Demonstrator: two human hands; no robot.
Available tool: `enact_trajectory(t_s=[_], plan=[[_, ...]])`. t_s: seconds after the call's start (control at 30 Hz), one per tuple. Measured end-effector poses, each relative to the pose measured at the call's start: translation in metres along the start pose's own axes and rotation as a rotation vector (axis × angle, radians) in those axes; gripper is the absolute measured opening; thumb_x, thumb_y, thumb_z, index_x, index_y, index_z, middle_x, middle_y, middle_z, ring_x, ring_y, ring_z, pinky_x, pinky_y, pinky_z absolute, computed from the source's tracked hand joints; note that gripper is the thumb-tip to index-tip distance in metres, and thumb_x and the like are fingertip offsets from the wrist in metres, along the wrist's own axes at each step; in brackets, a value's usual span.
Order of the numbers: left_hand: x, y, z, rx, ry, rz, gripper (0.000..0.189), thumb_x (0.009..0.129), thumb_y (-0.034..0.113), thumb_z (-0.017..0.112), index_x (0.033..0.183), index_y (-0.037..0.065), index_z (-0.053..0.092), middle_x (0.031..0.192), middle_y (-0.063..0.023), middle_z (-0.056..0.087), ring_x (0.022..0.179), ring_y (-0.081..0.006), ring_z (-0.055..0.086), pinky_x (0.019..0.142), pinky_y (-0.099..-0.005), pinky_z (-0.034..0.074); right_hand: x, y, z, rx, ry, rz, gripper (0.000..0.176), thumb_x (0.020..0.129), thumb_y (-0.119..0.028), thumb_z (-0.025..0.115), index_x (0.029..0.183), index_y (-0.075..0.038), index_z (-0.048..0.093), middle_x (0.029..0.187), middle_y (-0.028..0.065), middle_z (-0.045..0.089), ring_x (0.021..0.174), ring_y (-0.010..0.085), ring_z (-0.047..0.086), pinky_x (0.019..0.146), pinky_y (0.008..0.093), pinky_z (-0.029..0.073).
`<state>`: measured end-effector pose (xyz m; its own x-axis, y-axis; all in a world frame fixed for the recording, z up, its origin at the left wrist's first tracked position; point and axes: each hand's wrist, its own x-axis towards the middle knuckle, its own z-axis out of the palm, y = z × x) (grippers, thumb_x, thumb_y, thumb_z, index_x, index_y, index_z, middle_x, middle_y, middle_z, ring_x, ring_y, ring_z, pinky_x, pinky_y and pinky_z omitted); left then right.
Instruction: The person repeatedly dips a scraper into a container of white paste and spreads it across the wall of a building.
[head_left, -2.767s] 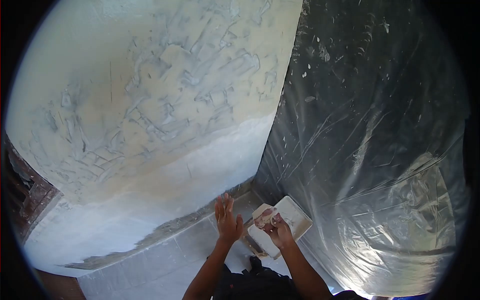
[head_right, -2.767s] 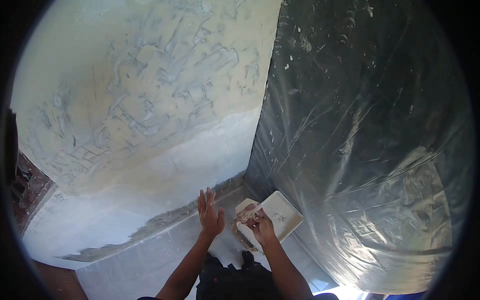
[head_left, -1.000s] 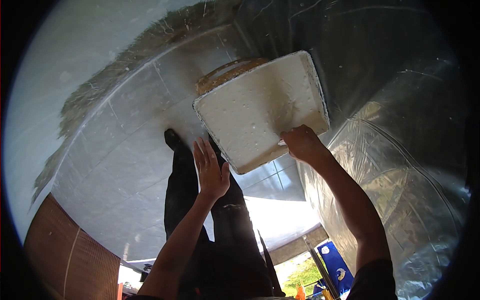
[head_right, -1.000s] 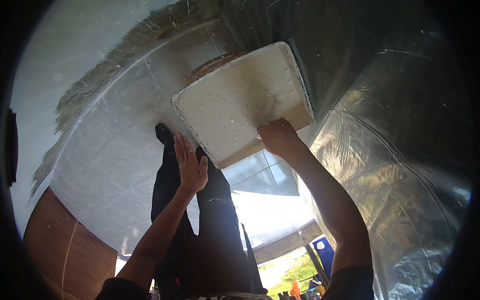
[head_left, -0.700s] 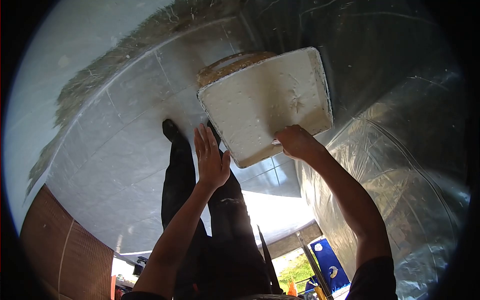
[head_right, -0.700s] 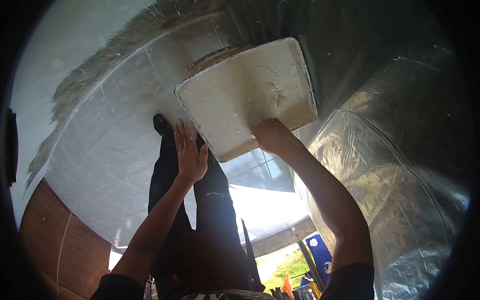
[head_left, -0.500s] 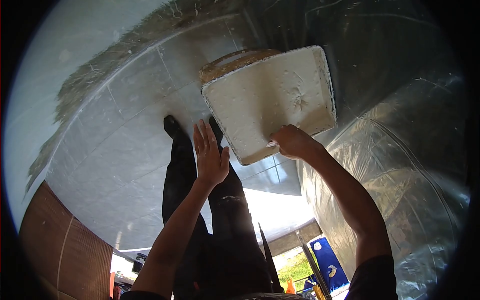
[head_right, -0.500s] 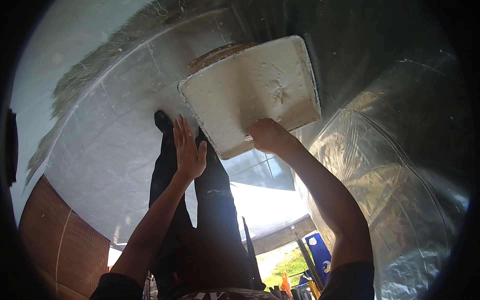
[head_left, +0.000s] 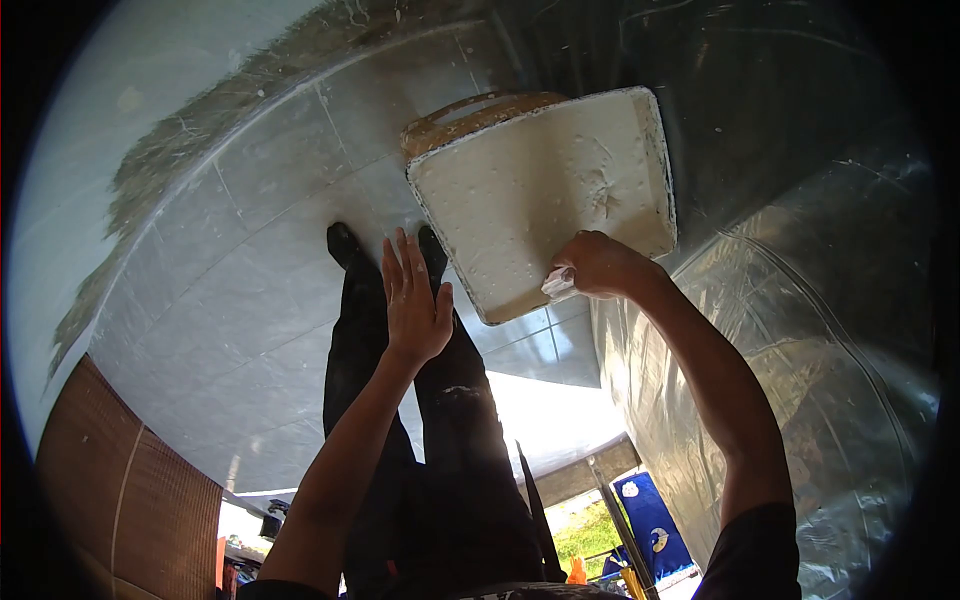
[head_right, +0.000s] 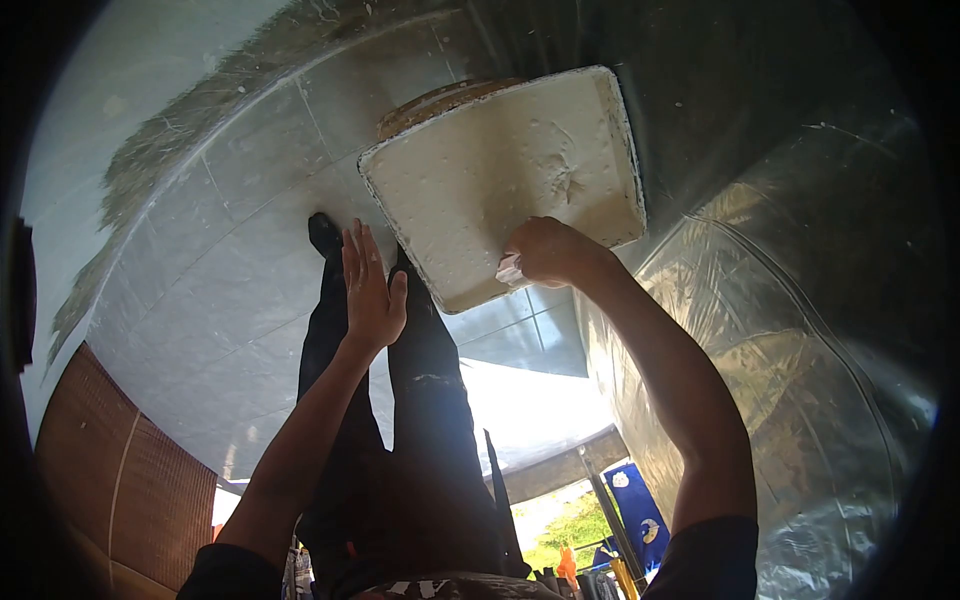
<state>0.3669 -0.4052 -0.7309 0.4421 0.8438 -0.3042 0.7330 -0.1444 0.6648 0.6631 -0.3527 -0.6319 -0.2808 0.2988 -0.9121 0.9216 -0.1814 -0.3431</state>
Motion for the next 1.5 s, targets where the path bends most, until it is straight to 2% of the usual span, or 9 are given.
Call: enact_trajectory(t_s=[0.27,0.33,0.47,0.53,0.73,0.87,0.93,1.13,1.5], plan=[[0.006,0.006,-0.008,-0.011,0.036,0.014,0.080,0.108,0.047,0.034,0.160,-0.008,0.007,0.166,-0.0330,0.009,0.155,-0.0513,0.005,0.125,-0.0579,0.009,0.000,0.058,0.011,0.422,0.120,0.037,0.031,0.092,-0.010,0.065,0.122,-0.010,0.074,0.115,0.0160,0.074,0.105,0.0306,0.070,0.094,0.0393,0.053],[0.008,0.009,-0.013,-0.022,0.046,0.023,0.080,0.108,0.046,0.034,0.160,-0.009,0.007,0.166,-0.0331,0.010,0.155,-0.0516,0.007,0.125,-0.0579,0.009,-0.008,0.061,0.016,0.559,0.255,0.054,0.029,0.091,-0.011,0.067,0.119,-0.008,0.074,0.113,0.0155,0.075,0.103,0.0291,0.071,0.092,0.0389,0.052],[0.012,0.011,-0.014,-0.019,0.049,0.045,0.080,0.108,0.046,0.034,0.160,-0.009,0.008,0.166,-0.0332,0.010,0.154,-0.0519,0.007,0.125,-0.0578,0.010,-0.007,0.053,0.021,0.567,0.284,0.078,0.029,0.089,-0.009,0.067,0.117,-0.009,0.074,0.114,0.0152,0.074,0.104,0.0313,0.070,0.094,0.0401,0.053],[0.013,0.012,-0.012,-0.046,0.040,0.054,0.076,0.105,0.035,0.041,0.159,-0.010,0.010,0.165,-0.0348,0.009,0.154,-0.0544,0.004,0.125,-0.0597,0.007,-0.004,0.031,0.011,0.308,0.253,0.107,0.030,0.089,-0.005,0.063,0.115,-0.011,0.075,0.113,0.0145,0.074,0.107,0.0323,0.070,0.096,0.0417,0.053],[0.007,0.017,-0.004,-0.049,0.019,0.052,0.075,0.105,0.033,0.041,0.158,-0.011,0.011,0.165,-0.0353,0.010,0.153,-0.0553,0.006,0.124,-0.0607,0.008,0.008,0.004,0.019,-0.113,0.088,-0.008,0.034,0.088,-0.005,0.057,0.112,-0.016,0.077,0.110,0.0141,0.074,0.109,0.0306,0.068,0.098,0.0427,0.054],[0.000,0.013,0.001,-0.054,0.025,0.064,0.075,0.105,0.033,0.041,0.158,-0.011,0.012,0.165,-0.0355,0.011,0.153,-0.0554,0.007,0.124,-0.0609,0.009,0.007,0.007,0.026,-0.120,0.084,-0.032,0.035,0.086,-0.005,0.057,0.112,-0.018,0.077,0.112,0.0149,0.073,0.108,0.0313,0.068,0.098,0.0429,0.053],[-0.002,0.013,0.002,-0.022,0.032,0.059,0.080,0.108,0.047,0.033,0.160,-0.008,0.008,0.166,-0.0320,0.011,0.155,-0.0509,0.007,0.125,-0.0576,0.010,0.009,0.008,0.028,-0.098,0.093,-0.070,0.037,0.085,-0.003,0.057,0.113,-0.018,0.077,0.113,0.0154,0.072,0.110,0.0316,0.067,0.099,0.0431,0.053],[-0.005,0.015,0.002,-0.042,0.029,0.038,0.076,0.108,0.041,0.036,0.160,-0.008,0.009,0.166,-0.0318,0.012,0.155,-0.0506,0.008,0.125,-0.0572,0.010,0.002,0.012,0.017,0.010,0.056,-0.091,0.038,0.086,0.001,0.057,0.115,-0.013,0.077,0.112,0.0156,0.074,0.111,0.0326,0.066,0.100,0.0442,0.051],[-0.002,0.015,-0.002,-0.036,0.047,0.044,0.073,0.107,0.035,0.039,0.160,-0.007,0.010,0.166,-0.0316,0.013,0.155,-0.0513,0.009,0.125,-0.0566,0.012,0.005,0.002,0.021,-0.032,0.099,-0.101,0.039,0.084,-0.001,0.057,0.113,-0.015,0.077,0.114,0.0161,0.072,0.109,0.0328,0.068,0.100,0.0419,0.053]])
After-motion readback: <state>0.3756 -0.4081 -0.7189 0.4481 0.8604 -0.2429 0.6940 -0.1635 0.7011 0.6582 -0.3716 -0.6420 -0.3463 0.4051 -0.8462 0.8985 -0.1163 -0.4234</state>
